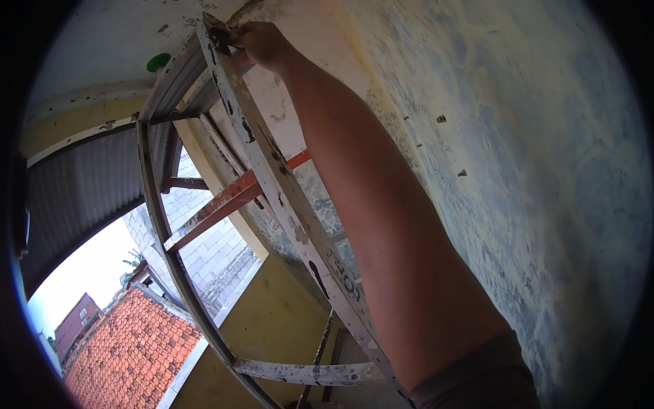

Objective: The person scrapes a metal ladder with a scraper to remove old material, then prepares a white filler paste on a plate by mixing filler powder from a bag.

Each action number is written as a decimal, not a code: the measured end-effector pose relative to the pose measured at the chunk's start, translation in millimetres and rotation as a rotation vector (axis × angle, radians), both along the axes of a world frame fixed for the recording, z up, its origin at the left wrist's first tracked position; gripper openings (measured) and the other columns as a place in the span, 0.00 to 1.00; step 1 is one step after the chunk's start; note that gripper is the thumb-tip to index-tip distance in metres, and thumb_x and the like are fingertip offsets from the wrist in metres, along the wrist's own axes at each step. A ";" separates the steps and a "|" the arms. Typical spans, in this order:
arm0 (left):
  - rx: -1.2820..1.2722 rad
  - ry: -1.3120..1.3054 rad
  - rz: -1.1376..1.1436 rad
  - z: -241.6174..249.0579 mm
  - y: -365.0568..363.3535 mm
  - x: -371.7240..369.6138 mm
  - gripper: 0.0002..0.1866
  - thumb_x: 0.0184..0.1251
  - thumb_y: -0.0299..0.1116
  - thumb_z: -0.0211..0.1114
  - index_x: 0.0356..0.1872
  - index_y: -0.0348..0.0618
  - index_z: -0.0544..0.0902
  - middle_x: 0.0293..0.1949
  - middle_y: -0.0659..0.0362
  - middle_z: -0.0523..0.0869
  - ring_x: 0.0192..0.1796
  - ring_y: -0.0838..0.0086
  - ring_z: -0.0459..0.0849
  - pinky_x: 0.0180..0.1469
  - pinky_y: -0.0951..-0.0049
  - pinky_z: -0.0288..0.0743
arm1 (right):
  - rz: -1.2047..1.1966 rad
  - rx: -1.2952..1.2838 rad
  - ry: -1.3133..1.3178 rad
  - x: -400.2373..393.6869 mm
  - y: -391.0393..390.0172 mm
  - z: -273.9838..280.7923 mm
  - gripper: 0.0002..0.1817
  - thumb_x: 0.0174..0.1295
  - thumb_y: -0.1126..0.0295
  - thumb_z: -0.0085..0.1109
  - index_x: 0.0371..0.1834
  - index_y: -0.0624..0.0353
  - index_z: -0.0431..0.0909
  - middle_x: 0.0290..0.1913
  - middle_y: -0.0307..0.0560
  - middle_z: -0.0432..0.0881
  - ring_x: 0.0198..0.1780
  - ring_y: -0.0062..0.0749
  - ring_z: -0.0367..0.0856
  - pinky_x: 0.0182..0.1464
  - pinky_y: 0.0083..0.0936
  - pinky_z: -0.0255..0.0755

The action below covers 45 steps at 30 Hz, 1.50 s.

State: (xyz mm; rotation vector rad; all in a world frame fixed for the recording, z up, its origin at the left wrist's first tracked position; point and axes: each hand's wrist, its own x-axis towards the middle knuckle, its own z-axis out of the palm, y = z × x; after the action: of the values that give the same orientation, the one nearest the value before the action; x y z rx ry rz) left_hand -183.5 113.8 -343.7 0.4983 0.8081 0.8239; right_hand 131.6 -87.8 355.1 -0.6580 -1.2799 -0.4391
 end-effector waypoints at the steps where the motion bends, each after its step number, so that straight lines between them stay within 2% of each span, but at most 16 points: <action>1: 0.002 0.003 0.010 -3.0 -0.8 -2.2 0.12 0.58 0.41 0.56 0.36 0.45 0.73 0.29 0.57 0.76 0.33 0.60 0.77 0.33 0.54 0.74 | -0.008 0.001 -0.004 -3.2 1.5 -3.2 0.13 0.66 0.65 0.59 0.48 0.61 0.79 0.40 0.44 0.82 0.36 0.27 0.83 0.48 0.26 0.78; 11: -0.013 -0.007 0.037 -10.7 -9.6 -17.1 0.13 0.58 0.42 0.56 0.35 0.45 0.73 0.28 0.58 0.76 0.31 0.60 0.77 0.33 0.54 0.74 | -0.009 -0.012 -0.025 -3.1 0.7 -0.3 0.13 0.65 0.65 0.59 0.47 0.61 0.79 0.38 0.44 0.81 0.35 0.27 0.83 0.47 0.26 0.79; 13: -0.015 -0.002 0.031 -12.8 -10.8 -21.1 0.13 0.58 0.43 0.56 0.35 0.45 0.73 0.28 0.58 0.76 0.31 0.60 0.77 0.32 0.54 0.74 | 0.003 0.031 -0.047 -5.0 -0.6 -1.9 0.16 0.64 0.66 0.59 0.51 0.66 0.78 0.34 0.52 0.86 0.30 0.34 0.87 0.37 0.29 0.75; 14: -0.018 -0.003 0.028 -14.5 -10.2 -23.5 0.13 0.58 0.43 0.56 0.35 0.45 0.73 0.28 0.58 0.76 0.31 0.60 0.77 0.32 0.54 0.74 | -0.008 0.027 -0.039 -4.5 -0.2 -3.4 0.16 0.64 0.66 0.59 0.51 0.66 0.78 0.34 0.52 0.86 0.30 0.34 0.87 0.37 0.29 0.75; 16: -0.016 0.002 0.018 -14.5 -8.9 -25.5 0.13 0.58 0.43 0.56 0.35 0.45 0.73 0.28 0.58 0.76 0.31 0.60 0.77 0.32 0.54 0.74 | -0.035 -0.020 0.012 -12.5 -6.2 -4.6 0.11 0.66 0.66 0.59 0.46 0.61 0.79 0.36 0.43 0.81 0.33 0.25 0.83 0.44 0.24 0.79; 24: -0.015 0.018 0.005 -15.1 -2.2 -46.9 0.13 0.57 0.44 0.56 0.34 0.44 0.73 0.27 0.58 0.76 0.30 0.60 0.77 0.32 0.55 0.74 | -0.059 -0.035 0.033 -24.8 -13.6 -12.6 0.13 0.66 0.67 0.57 0.49 0.63 0.79 0.38 0.44 0.81 0.32 0.25 0.82 0.42 0.23 0.78; 27: -0.024 0.022 0.032 -22.4 -1.9 -62.6 0.13 0.57 0.44 0.56 0.34 0.44 0.73 0.27 0.58 0.76 0.30 0.61 0.77 0.32 0.55 0.74 | 0.058 0.016 0.033 -30.8 -13.1 -19.0 0.12 0.67 0.67 0.57 0.48 0.63 0.79 0.37 0.44 0.80 0.32 0.26 0.83 0.43 0.23 0.78; 33: -0.040 0.069 0.120 -43.3 1.7 -87.4 0.14 0.57 0.44 0.57 0.33 0.44 0.72 0.27 0.58 0.75 0.29 0.61 0.77 0.31 0.55 0.74 | 0.011 -0.073 0.001 -31.0 -16.4 -23.9 0.14 0.68 0.66 0.56 0.50 0.62 0.78 0.38 0.47 0.83 0.35 0.28 0.84 0.47 0.25 0.78; 35: -0.041 0.108 0.171 -60.0 3.3 -105.0 0.14 0.57 0.45 0.57 0.33 0.44 0.72 0.26 0.58 0.75 0.29 0.61 0.77 0.31 0.55 0.74 | -0.090 -0.035 0.028 -36.5 -18.9 -32.5 0.14 0.68 0.66 0.55 0.51 0.63 0.78 0.37 0.49 0.84 0.37 0.28 0.85 0.47 0.26 0.78; 36: -0.039 0.121 0.190 -66.9 5.4 -109.4 0.14 0.57 0.45 0.57 0.33 0.44 0.72 0.26 0.58 0.75 0.29 0.61 0.77 0.31 0.55 0.74 | -0.161 -0.015 -0.006 -33.1 -17.3 -38.2 0.16 0.68 0.66 0.53 0.53 0.64 0.77 0.37 0.50 0.85 0.32 0.30 0.86 0.40 0.25 0.76; 38: -0.031 0.085 0.189 -72.1 10.2 -113.4 0.14 0.57 0.45 0.57 0.33 0.44 0.72 0.26 0.58 0.75 0.28 0.61 0.77 0.31 0.55 0.74 | -0.165 -0.006 -0.037 -35.8 -16.3 -56.3 0.15 0.68 0.66 0.52 0.52 0.63 0.78 0.36 0.49 0.85 0.32 0.30 0.86 0.41 0.26 0.76; 39: -0.089 -0.072 0.119 -64.5 4.4 -122.6 0.09 0.61 0.38 0.55 0.37 0.44 0.76 0.30 0.57 0.78 0.33 0.63 0.77 0.39 0.53 0.74 | -0.186 0.010 -0.072 -38.2 -18.7 -72.4 0.15 0.67 0.67 0.52 0.52 0.62 0.79 0.35 0.49 0.85 0.33 0.29 0.86 0.41 0.26 0.76; 41: 0.011 -0.058 0.105 -34.6 -15.7 -117.4 0.08 0.62 0.38 0.54 0.30 0.44 0.73 0.26 0.59 0.74 0.30 0.65 0.75 0.38 0.55 0.75 | -0.060 -0.084 -0.007 -41.2 -41.3 -115.8 0.21 0.69 0.74 0.50 0.66 0.58 0.68 0.38 0.49 0.83 0.37 0.30 0.82 0.39 0.28 0.75; 42: 0.025 -0.094 0.074 -29.8 -20.0 -116.0 0.08 0.62 0.37 0.54 0.32 0.44 0.73 0.27 0.58 0.75 0.31 0.65 0.76 0.37 0.56 0.76 | -0.080 -0.095 -0.004 -39.7 -55.3 -146.4 0.21 0.69 0.73 0.49 0.66 0.59 0.67 0.39 0.49 0.83 0.37 0.30 0.82 0.41 0.28 0.74; 43: -0.008 -0.040 0.126 -24.1 -22.6 -108.1 0.13 0.64 0.40 0.57 0.25 0.48 0.65 0.20 0.62 0.66 0.21 0.68 0.70 0.26 0.64 0.69 | -0.101 -0.105 0.003 -36.3 -70.6 -183.3 0.21 0.70 0.73 0.48 0.66 0.60 0.67 0.41 0.49 0.83 0.38 0.29 0.82 0.44 0.28 0.74; 45: 0.080 -0.011 0.019 -37.3 -14.8 -114.9 0.12 0.64 0.41 0.58 0.29 0.44 0.70 0.23 0.60 0.74 0.26 0.64 0.78 0.33 0.59 0.76 | -0.081 -0.101 0.147 -28.1 -100.0 -268.3 0.23 0.69 0.64 0.53 0.64 0.63 0.68 0.44 0.53 0.82 0.43 0.34 0.82 0.48 0.32 0.73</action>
State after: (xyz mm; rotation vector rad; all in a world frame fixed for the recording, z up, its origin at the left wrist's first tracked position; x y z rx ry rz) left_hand -298.4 99.0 -381.0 0.5570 0.7727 0.8779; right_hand 103.5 -187.8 86.8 -0.8150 -1.1445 -0.3862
